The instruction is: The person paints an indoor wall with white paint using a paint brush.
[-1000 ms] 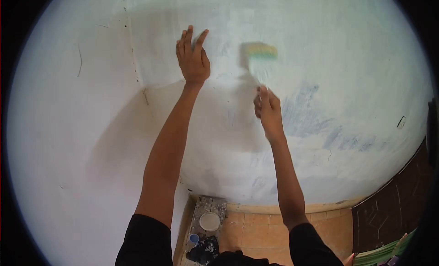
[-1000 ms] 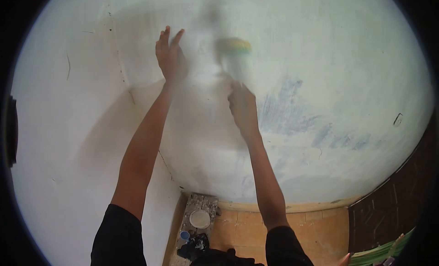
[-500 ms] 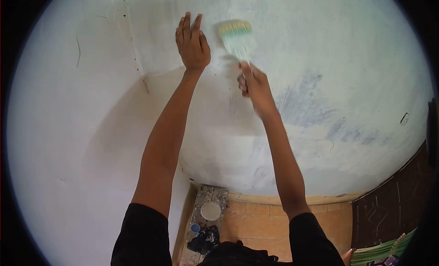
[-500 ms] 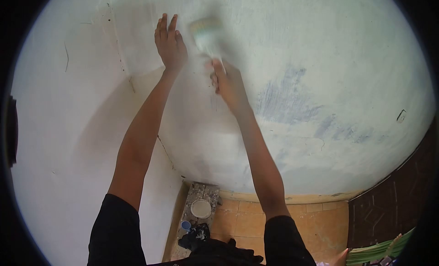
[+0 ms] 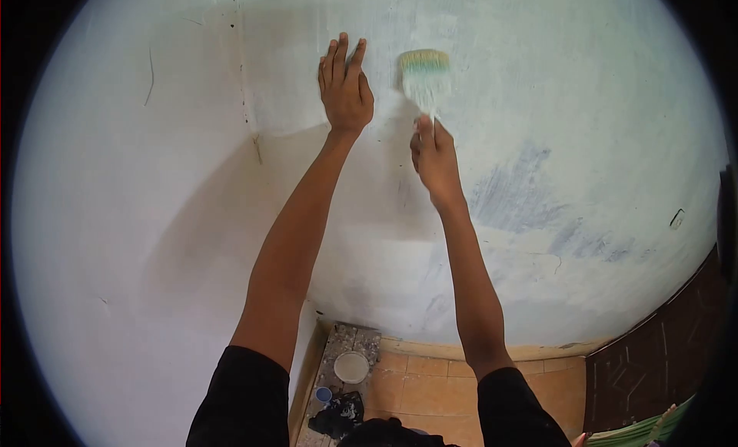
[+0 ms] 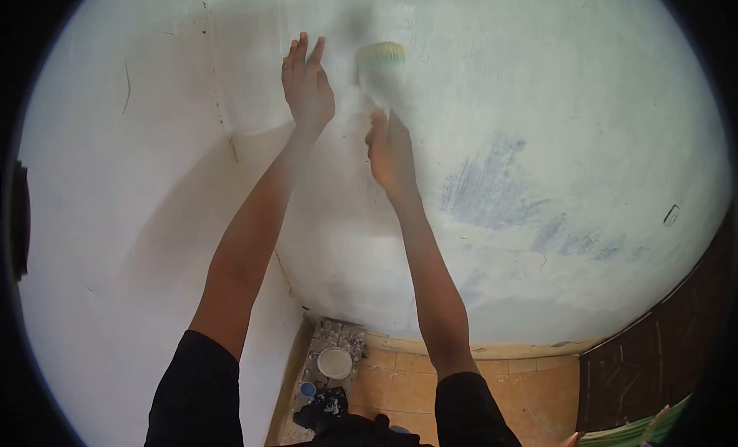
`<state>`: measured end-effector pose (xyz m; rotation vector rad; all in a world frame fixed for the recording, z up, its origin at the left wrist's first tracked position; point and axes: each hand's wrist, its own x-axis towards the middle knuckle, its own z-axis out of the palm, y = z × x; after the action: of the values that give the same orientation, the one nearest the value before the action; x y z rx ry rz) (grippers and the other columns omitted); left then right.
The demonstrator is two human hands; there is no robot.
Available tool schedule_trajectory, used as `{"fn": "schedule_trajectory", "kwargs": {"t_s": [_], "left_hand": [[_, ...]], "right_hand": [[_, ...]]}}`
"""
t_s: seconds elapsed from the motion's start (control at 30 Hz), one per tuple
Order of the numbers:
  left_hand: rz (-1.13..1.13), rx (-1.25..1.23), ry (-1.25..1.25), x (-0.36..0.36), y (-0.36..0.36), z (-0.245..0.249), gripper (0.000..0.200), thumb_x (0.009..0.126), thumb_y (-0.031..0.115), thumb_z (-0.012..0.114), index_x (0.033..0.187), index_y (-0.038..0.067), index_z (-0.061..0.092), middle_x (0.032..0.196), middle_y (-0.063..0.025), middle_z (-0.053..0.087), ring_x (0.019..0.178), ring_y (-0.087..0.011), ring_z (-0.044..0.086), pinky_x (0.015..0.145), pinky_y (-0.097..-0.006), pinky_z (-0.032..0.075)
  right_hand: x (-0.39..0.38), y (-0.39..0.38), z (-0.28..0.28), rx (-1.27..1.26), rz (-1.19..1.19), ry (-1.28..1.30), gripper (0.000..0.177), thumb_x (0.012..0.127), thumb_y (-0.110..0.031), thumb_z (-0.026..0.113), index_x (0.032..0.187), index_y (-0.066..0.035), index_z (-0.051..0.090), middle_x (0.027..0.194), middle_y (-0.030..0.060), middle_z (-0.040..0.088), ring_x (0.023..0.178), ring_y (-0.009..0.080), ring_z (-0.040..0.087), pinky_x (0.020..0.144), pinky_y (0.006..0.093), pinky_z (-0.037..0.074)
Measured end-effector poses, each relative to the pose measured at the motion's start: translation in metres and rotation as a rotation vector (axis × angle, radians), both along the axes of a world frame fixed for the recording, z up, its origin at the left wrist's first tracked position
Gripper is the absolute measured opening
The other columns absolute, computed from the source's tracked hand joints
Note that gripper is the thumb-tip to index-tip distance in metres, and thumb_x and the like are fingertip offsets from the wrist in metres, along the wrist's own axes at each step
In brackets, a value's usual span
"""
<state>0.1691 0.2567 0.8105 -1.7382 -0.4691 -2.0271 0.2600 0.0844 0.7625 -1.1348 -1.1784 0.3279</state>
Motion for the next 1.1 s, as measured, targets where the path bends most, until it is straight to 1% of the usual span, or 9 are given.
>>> {"fn": "schedule_trajectory", "kwargs": {"t_s": [0.1,0.23,0.3,0.5,0.6,0.7,0.77,0.97,1.1], "left_hand": [[0.005,0.007,-0.001,-0.001,-0.003,0.001,0.048,0.09,0.003,0.045,0.136,0.016,0.051,0.145,-0.0156,0.043,0.135,-0.0352,0.036,0.109,-0.0499,0.028],[-0.024,0.024,0.0,-0.003,-0.004,-0.003,0.047,0.091,0.006,0.044,0.137,0.014,0.05,0.145,-0.0159,0.042,0.135,-0.0353,0.037,0.109,-0.0507,0.027],[-0.028,0.043,-0.004,-0.002,-0.004,0.0,0.047,0.091,0.006,0.044,0.137,0.014,0.05,0.145,-0.0157,0.042,0.134,-0.0354,0.037,0.109,-0.0508,0.026],[-0.014,0.022,0.0,-0.002,-0.005,0.0,0.05,0.089,0.002,0.045,0.137,0.014,0.05,0.145,-0.0145,0.042,0.134,-0.0352,0.037,0.11,-0.0505,0.027],[-0.01,0.013,-0.005,-0.002,-0.003,0.0,0.047,0.091,0.008,0.042,0.137,0.012,0.051,0.147,-0.0129,0.041,0.137,-0.0314,0.034,0.113,-0.0494,0.025],[0.009,-0.022,0.014,-0.004,-0.005,0.0,0.048,0.091,0.007,0.042,0.138,0.013,0.049,0.148,-0.012,0.04,0.138,-0.0309,0.034,0.113,-0.0491,0.024],[-0.001,-0.023,0.007,-0.005,-0.005,-0.001,0.048,0.091,0.007,0.041,0.138,0.014,0.049,0.148,-0.0117,0.04,0.138,-0.0306,0.033,0.114,-0.0492,0.023],[0.001,-0.016,0.012,-0.005,-0.012,0.001,0.049,0.09,0.003,0.043,0.138,0.013,0.048,0.146,-0.0147,0.041,0.136,-0.034,0.036,0.11,-0.0512,0.027],[-0.019,-0.011,-0.001,-0.003,-0.007,0.0,0.048,0.091,0.006,0.041,0.137,0.012,0.05,0.147,-0.0128,0.041,0.138,-0.0306,0.034,0.114,-0.0493,0.024]], "right_hand": [[0.007,0.019,-0.015,0.048,-0.128,-0.095,0.045,0.103,-0.042,0.036,0.09,-0.002,0.052,0.059,0.0024,0.045,0.053,0.0114,0.044,0.052,0.0308,0.038],[-0.007,-0.003,-0.085,-0.06,0.003,0.057,0.041,0.103,-0.045,0.039,0.089,-0.008,0.05,0.057,-0.0067,0.032,0.047,0.0033,0.028,0.043,0.0218,0.025],[-0.019,-0.026,-0.073,-0.116,0.052,0.146,0.041,0.103,-0.045,0.038,0.088,-0.008,0.05,0.057,-0.0066,0.032,0.047,0.0034,0.029,0.043,0.022,0.025],[0.002,0.01,0.024,0.067,0.026,-0.012,0.042,0.103,-0.044,0.036,0.086,-0.008,0.048,0.057,-0.0064,0.032,0.048,0.0037,0.03,0.044,0.022,0.026],[0.018,0.033,-0.04,0.121,-0.147,-0.251,0.042,0.103,-0.044,0.036,0.085,-0.008,0.048,0.057,-0.0065,0.032,0.049,0.0033,0.031,0.044,0.0219,0.027],[0.004,0.008,-0.095,-0.018,-0.018,-0.063,0.043,0.103,-0.044,0.036,0.082,-0.009,0.048,0.056,-0.0069,0.032,0.048,0.0024,0.029,0.043,0.0218,0.025],[-0.004,-0.01,-0.088,-0.094,0.03,0.043,0.043,0.103,-0.044,0.036,0.082,-0.009,0.048,0.056,-0.0071,0.032,0.048,0.0021,0.029,0.043,0.0217,0.024],[-0.007,-0.001,0.024,0.024,0.021,-0.005,0.043,0.104,-0.043,0.037,0.081,-0.009,0.048,0.056,-0.0062,0.032,0.047,0.0031,0.028,0.043,0.0223,0.025],[0.009,0.021,-0.044,0.044,-0.087,-0.135,0.046,0.103,-0.046,0.038,0.08,-0.007,0.047,0.056,-0.0054,0.034,0.048,0.0051,0.031,0.046,0.0242,0.029]]}}
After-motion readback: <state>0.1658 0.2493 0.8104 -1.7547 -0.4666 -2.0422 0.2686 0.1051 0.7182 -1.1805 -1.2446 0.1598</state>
